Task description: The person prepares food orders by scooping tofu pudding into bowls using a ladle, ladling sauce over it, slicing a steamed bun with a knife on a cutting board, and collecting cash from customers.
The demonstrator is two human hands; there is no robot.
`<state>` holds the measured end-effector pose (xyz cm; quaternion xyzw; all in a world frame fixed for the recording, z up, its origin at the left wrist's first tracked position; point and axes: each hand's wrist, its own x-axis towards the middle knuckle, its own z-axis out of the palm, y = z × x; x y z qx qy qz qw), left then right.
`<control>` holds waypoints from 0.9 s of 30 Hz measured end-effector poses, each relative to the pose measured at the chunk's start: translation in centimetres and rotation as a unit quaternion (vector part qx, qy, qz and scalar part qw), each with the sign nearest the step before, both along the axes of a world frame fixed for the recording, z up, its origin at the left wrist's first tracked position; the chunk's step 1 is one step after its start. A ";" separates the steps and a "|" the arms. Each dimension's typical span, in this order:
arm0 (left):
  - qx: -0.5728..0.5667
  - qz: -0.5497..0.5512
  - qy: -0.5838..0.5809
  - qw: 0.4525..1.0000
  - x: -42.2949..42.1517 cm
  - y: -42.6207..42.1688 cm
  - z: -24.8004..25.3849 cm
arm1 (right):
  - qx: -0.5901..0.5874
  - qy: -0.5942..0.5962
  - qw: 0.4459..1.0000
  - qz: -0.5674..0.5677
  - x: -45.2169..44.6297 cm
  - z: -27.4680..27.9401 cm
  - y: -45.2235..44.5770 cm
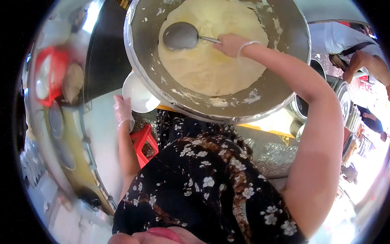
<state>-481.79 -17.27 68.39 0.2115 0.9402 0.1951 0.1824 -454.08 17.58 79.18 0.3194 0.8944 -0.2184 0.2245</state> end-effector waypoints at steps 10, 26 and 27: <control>0.038 -0.082 0.135 0.987 2.5 0.6 -0.8 | -0.077 -0.094 0.986 0.112 1.0 -1.1 -1.9; 0.006 -0.084 0.072 0.994 -2.1 -0.1 1.7 | -0.129 -0.168 0.977 0.033 3.5 10.5 -1.5; 0.104 -0.088 0.033 0.990 -2.8 -1.3 2.4 | -0.125 -0.183 0.975 0.000 3.7 11.6 -1.1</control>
